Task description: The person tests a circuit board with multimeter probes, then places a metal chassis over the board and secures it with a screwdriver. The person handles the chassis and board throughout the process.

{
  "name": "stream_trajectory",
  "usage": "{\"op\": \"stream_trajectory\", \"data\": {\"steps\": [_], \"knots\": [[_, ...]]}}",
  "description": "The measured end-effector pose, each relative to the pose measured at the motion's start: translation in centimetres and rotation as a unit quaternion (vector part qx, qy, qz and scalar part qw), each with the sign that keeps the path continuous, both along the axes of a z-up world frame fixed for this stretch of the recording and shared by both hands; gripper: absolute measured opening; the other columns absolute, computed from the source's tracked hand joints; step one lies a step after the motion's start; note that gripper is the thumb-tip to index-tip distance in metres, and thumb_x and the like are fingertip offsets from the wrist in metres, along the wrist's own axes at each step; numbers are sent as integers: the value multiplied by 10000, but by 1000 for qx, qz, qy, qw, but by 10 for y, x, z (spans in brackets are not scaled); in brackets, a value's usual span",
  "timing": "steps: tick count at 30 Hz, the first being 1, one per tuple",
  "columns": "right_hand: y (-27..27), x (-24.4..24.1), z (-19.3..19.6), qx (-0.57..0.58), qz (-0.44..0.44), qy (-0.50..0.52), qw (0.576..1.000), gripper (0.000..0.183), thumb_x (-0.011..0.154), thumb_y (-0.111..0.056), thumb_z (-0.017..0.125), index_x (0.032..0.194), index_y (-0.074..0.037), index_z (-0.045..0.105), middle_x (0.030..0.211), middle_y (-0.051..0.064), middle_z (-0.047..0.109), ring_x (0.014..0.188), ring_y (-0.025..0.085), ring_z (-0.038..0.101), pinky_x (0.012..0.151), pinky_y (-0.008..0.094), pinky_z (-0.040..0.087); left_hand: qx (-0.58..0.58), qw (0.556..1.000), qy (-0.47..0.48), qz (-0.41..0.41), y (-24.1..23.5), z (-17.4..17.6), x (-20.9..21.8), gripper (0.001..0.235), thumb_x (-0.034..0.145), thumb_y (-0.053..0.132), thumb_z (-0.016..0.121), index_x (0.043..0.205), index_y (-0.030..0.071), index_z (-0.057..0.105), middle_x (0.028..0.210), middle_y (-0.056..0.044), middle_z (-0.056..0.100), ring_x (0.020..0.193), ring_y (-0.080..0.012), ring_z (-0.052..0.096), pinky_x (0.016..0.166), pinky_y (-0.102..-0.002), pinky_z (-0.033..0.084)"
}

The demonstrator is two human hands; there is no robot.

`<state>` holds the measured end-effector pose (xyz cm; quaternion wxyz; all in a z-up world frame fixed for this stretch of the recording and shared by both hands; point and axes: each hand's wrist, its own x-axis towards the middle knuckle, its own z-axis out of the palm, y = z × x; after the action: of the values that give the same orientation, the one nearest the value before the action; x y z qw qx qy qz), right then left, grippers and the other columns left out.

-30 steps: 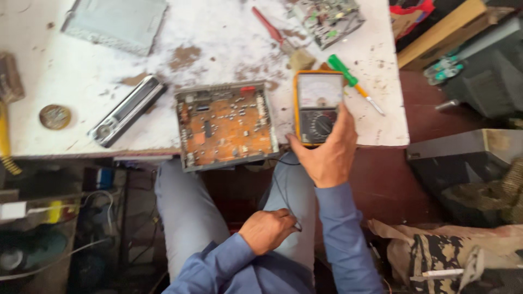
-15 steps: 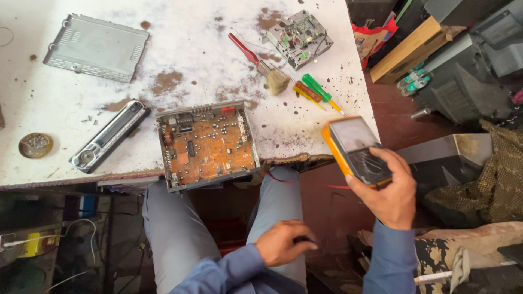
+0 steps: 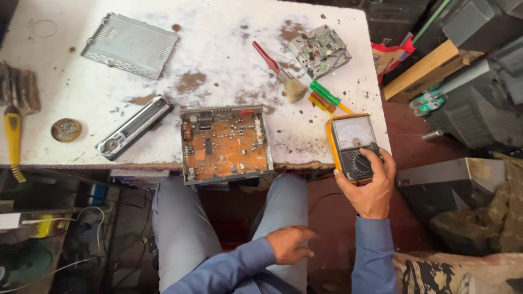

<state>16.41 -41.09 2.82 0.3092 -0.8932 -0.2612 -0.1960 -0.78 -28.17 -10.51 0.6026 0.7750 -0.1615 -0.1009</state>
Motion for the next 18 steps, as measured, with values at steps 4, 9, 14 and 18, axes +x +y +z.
{"op": "stream_trajectory", "data": {"steps": [4,9,14,18], "knots": [[10,10,3,-7,-2,-20,1000,600,667,-329,938,1141,-37,714,1371,263,559,1244,425,578,1050,486,484,-77,984,109,119,51,-2,-24,337,939,154,685,1261,56,658,1213,-117,722,1061,-237,730,908,-341,588],[17,68,18,-52,34,-21,998,403,839,-322,889,1077,-31,745,1326,242,643,1247,393,626,1061,472,506,-187,915,218,285,98,-11,-71,257,929,94,674,1176,30,708,1013,-81,775,884,-107,693,779,-275,566],[84,187,16,-75,88,38,993,642,805,-378,884,1255,22,662,1256,267,648,1153,392,636,996,458,519,-223,875,241,357,118,-23,-95,228,937,97,669,1144,10,709,999,-59,769,841,-105,683,762,-267,569],[151,251,14,-170,61,58,982,1154,647,-562,960,1473,44,430,1406,322,516,1304,456,514,1065,508,445,-224,844,269,406,124,-33,-107,242,924,88,655,1151,28,713,981,-57,791,788,-119,677,715,-284,558]]}}
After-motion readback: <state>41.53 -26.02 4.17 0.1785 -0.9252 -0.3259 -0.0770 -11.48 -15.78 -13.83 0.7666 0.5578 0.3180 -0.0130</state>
